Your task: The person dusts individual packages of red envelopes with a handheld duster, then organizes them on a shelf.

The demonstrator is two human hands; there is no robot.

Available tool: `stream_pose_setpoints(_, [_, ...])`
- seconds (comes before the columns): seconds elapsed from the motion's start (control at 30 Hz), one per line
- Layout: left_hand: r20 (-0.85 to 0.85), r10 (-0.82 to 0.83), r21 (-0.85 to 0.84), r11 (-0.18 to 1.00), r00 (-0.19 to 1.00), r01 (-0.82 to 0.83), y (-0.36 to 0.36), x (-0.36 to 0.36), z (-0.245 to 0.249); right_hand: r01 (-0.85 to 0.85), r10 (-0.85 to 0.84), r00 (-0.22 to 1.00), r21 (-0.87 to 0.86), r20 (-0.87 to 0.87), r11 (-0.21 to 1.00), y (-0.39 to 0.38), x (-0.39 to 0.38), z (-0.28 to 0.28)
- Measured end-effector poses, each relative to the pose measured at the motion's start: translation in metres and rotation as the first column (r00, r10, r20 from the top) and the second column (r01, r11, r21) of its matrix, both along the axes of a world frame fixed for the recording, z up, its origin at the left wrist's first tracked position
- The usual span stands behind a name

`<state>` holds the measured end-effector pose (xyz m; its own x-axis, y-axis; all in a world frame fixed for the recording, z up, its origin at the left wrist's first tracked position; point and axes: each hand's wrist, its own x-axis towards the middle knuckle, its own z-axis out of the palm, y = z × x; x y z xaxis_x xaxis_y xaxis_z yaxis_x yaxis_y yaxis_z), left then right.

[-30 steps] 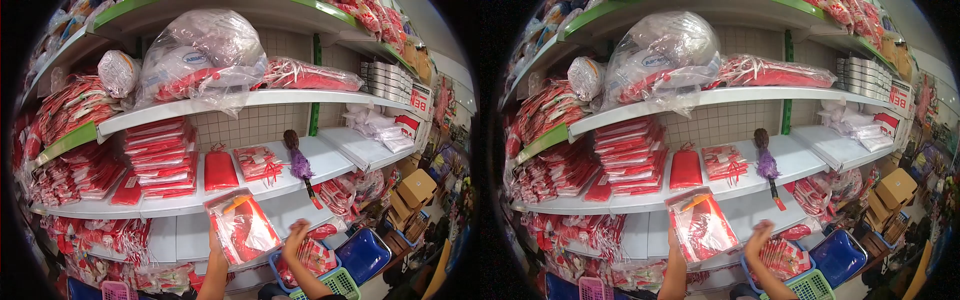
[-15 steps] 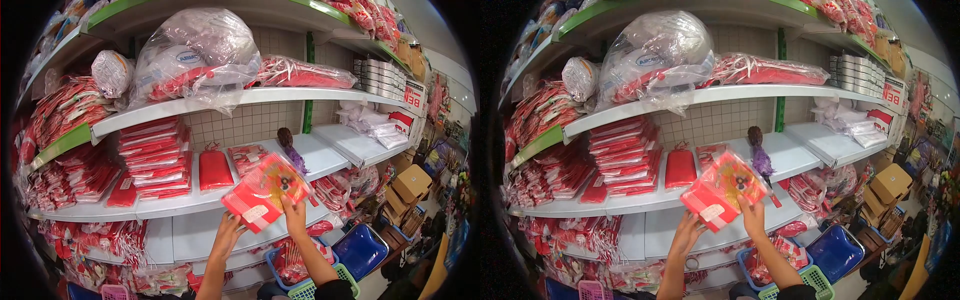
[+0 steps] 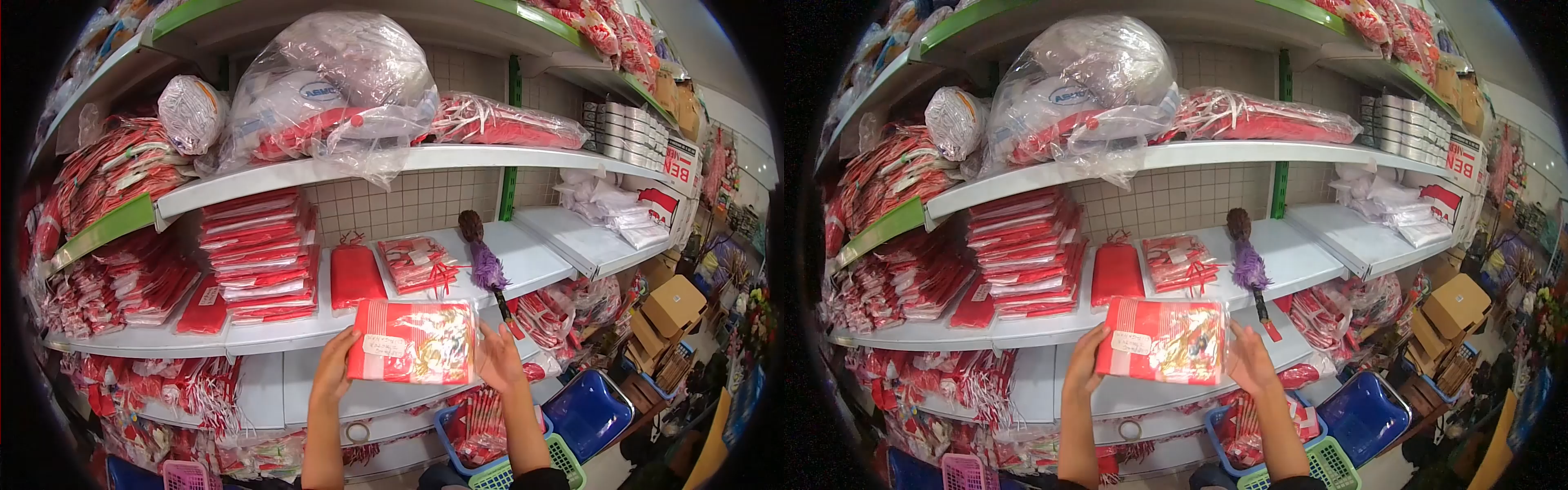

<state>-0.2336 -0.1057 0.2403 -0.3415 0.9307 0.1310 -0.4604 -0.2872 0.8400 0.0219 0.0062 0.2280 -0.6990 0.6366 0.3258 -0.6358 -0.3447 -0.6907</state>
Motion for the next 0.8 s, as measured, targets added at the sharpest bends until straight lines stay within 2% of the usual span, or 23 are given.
stream_pose_setpoints(0.03, [-0.009, -0.040, -0.057, 0.998, 0.999, 0.040, 0.001, -0.006, 0.005, -0.102, 0.101, 0.995, 0.013, 0.016, 0.995, 0.001, 0.004, -0.001])
stream_pose_setpoints(0.07, [-0.020, -0.069, -0.101, 0.993, 0.997, 0.067, 0.003, -0.008, 0.012, -0.070, 0.063, 0.987, 0.041, 0.148, 0.997, 0.004, 0.004, -0.003])
stream_pose_setpoints(0.17, [0.120, -0.115, -0.048, 0.991, 0.986, 0.122, 0.020, -0.014, 0.024, 0.088, -0.137, 0.912, 0.143, 0.387, 0.986, -0.002, -0.011, -0.006])
stream_pose_setpoints(0.2, [0.164, -0.132, -0.027, 0.990, 0.978, 0.138, 0.027, -0.017, 0.028, 0.133, -0.146, 0.957, 0.066, 0.249, 0.989, -0.001, -0.020, -0.002])
stream_pose_setpoints(0.3, [0.171, -0.369, 0.322, 0.897, 0.913, 0.302, 0.050, -0.026, 0.039, 0.349, -0.353, 0.935, 0.102, 0.023, 0.931, 0.019, -0.043, 0.027])
stream_pose_setpoints(0.33, [0.121, -0.365, 0.363, 0.882, 0.923, 0.301, 0.063, -0.028, 0.038, 0.392, -0.394, 0.919, 0.123, -0.004, 0.912, 0.029, -0.053, 0.039])
stream_pose_setpoints(0.37, [0.107, -0.283, 0.372, 0.900, 0.953, 0.226, 0.071, -0.022, 0.041, 0.432, -0.432, 0.901, 0.143, -0.033, 0.890, 0.043, -0.064, 0.053])
stream_pose_setpoints(0.43, [-0.142, -0.040, 0.296, 0.952, 0.989, 0.081, 0.100, -0.024, 0.029, 0.503, -0.504, 0.863, 0.156, -0.036, 0.850, 0.072, -0.090, 0.075])
stream_pose_setpoints(0.5, [-0.352, 0.069, 0.269, 0.963, 0.933, 0.031, 0.127, -0.024, 0.006, 0.544, -0.580, 0.813, 0.278, 0.062, 0.792, 0.109, -0.115, 0.080])
stream_pose_setpoints(0.53, [-0.452, 0.118, 0.261, 0.965, 0.884, 0.004, 0.133, -0.023, -0.001, 0.548, -0.584, 0.808, 0.271, 0.072, 0.792, 0.123, -0.126, 0.077])
stream_pose_setpoints(0.6, [-0.576, 0.159, 0.227, 0.974, 0.802, -0.030, 0.122, -0.013, 0.003, 0.532, -0.743, 0.651, 0.605, 0.156, 0.592, 0.191, -0.151, 0.037])
stream_pose_setpoints(0.63, [-0.635, 0.173, 0.210, 0.977, 0.753, -0.048, 0.116, -0.011, 0.007, 0.473, -0.816, 0.553, 0.744, 0.165, 0.471, 0.187, -0.155, 0.042])
stream_pose_setpoints(0.67, [-0.663, 0.172, 0.180, 0.981, 0.729, -0.068, 0.114, -0.013, 0.009, 0.390, -0.855, 0.419, 0.789, 0.307, 0.474, 0.182, -0.146, 0.044])
stream_pose_setpoints(0.8, [-0.824, 0.162, 0.168, 0.985, 0.542, -0.040, 0.119, -0.015, 0.003, 0.397, -0.992, 0.125, 0.916, 0.012, 0.061, 0.120, -0.127, 0.072])
